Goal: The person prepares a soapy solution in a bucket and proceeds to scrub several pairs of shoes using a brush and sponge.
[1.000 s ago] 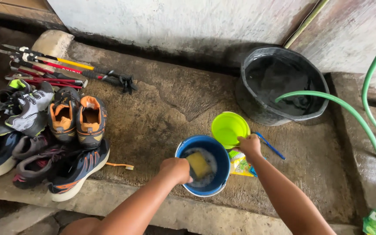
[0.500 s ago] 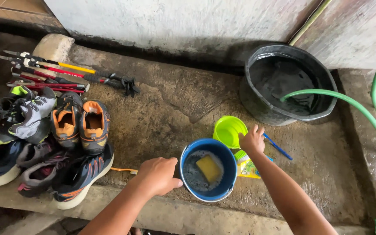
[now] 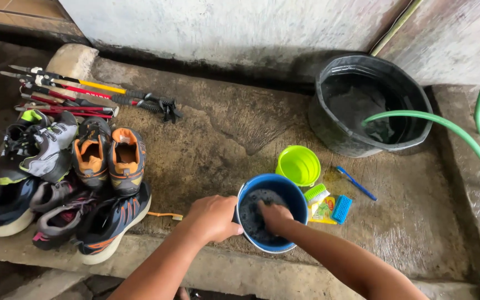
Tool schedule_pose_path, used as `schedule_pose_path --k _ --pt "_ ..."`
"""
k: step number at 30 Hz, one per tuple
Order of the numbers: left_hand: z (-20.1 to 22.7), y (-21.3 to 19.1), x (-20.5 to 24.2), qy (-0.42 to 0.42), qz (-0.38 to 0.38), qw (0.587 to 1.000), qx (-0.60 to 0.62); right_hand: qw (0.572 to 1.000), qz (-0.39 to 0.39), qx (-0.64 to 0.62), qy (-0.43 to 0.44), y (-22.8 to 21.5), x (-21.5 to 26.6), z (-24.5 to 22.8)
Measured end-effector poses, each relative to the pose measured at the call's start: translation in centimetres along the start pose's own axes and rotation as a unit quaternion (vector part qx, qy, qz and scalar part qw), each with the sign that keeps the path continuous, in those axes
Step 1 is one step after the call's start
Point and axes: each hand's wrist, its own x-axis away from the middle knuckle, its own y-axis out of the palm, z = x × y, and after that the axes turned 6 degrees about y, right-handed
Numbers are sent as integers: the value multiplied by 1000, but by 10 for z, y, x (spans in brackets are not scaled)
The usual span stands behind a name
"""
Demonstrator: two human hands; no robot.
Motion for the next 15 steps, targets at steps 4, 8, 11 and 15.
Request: schedule_pose_path --k 4,8,11,15 --pt "-12 7 -9 -5 9 1000 -18 998 64 -24 13 -22 -3 25" --pt "-8 4 -9 -5 9 1000 -10 977 126 -162 -58 -68 39 48" --pt "-7 5 -14 -4 3 1000 -14 934 136 -314 -103 -93 84 70" --pt "-20 17 -28 -22 17 999 -26 813 124 -568 36 -70 77 131"
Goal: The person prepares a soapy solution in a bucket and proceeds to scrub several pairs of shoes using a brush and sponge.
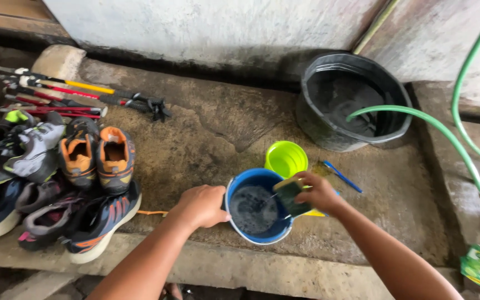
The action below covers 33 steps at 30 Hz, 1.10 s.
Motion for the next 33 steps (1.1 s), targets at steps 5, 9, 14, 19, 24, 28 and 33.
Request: schedule_pose_path --k 5,9,14,19,24,28,33 --pt "3 -8 8 -16 -21 1000 7 992 85 -16 91 -81 -23 87" --pt "-2 -6 4 -37 -41 998 23 937 45 252 239 -108 -74 236" --pt "7 -6 -10 -62 -59 996 4 867 3 441 231 -92 -98 293" --pt "1 11 -38 -65 -95 992 -43 939 109 304 122 -43 -73 111" --pt "5 20 -60 -76 -124 987 -66 960 100 189 181 6 -91 24" --pt "6 28 -77 -122 -191 973 -37 959 102 120 236 18 -90 -2" --pt "-9 50 -94 -211 -199 956 -50 978 127 -76 147 -14 -66 -59"
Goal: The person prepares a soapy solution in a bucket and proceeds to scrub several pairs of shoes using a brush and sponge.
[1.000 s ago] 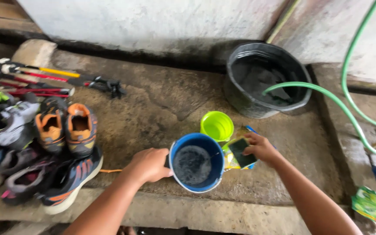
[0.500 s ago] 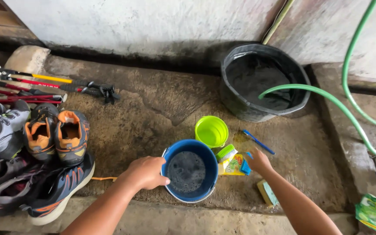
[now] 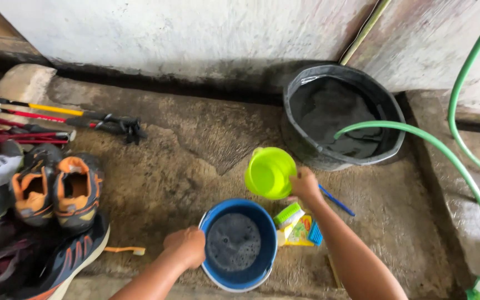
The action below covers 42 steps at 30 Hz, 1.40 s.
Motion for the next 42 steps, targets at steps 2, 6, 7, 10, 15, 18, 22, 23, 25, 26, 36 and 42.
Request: schedule_pose_path --k 2,6,7,10,15,18,22,23,25,26,36,42 --pt "0 6 -6 7 -10 1000 0 996 57 20 -64 -31 -26 -5" --pt "-2 21 -42 32 -56 998 6 918 325 62 -220 -107 -93 -6" --pt "-2 23 -45 31 -56 998 6 918 324 61 -220 -112 -93 -13" --pt "-5 24 -50 50 -64 997 -1 876 388 -55 -281 -123 -115 -22" --pt "-10 29 -68 62 -91 994 5 830 374 385 -150 -110 -196 7" --pt "-7 26 -62 65 -93 994 -1 842 277 418 -200 -103 -210 3" --pt "-8 31 -65 65 -42 997 7 899 242 347 -112 -116 -199 -6" --pt "-8 31 -70 69 -62 996 6 922 279 245 -112 -123 -195 -3" --pt "-8 30 -70 71 -81 994 9 934 309 140 -113 -126 -156 -22" --pt "-6 32 -64 59 -28 998 1 955 275 32 -102 -124 -118 -37" --pt "3 24 -37 66 71 995 8 933 230 63 -268 -113 43 -30" --pt "17 6 -6 43 43 998 -11 836 226 155 -475 -64 62 21"
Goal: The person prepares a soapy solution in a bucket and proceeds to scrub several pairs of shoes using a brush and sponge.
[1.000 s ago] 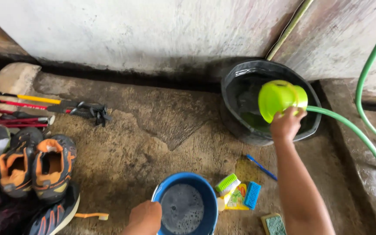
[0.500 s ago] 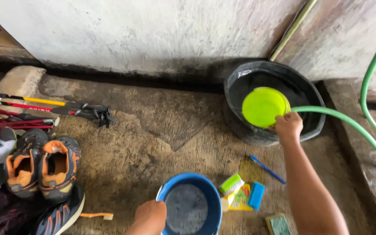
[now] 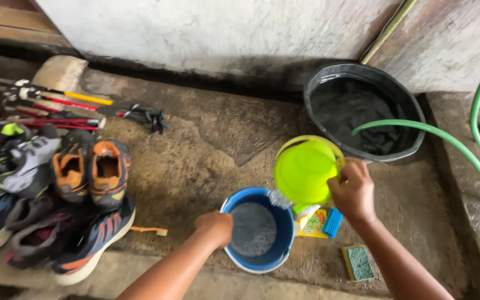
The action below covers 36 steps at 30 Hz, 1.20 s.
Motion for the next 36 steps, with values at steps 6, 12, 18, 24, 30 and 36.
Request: schedule_pose_path --k 6,12,18,24,30,36 --pt "5 0 24 120 139 983 -16 978 95 108 -151 37 29 12" --pt "3 -11 53 124 163 979 7 988 8 24 155 12 22 39" --pt "-12 -19 88 107 169 978 59 824 -47 -278 491 -38 83 60" --pt "-26 15 48 74 155 977 129 742 27 -347 574 -4 199 145" --pt "-14 51 10 -6 28 999 45 962 -160 40 216 88 317 269" --pt "-26 68 6 -9 71 997 -5 740 -58 -292 604 18 270 106"
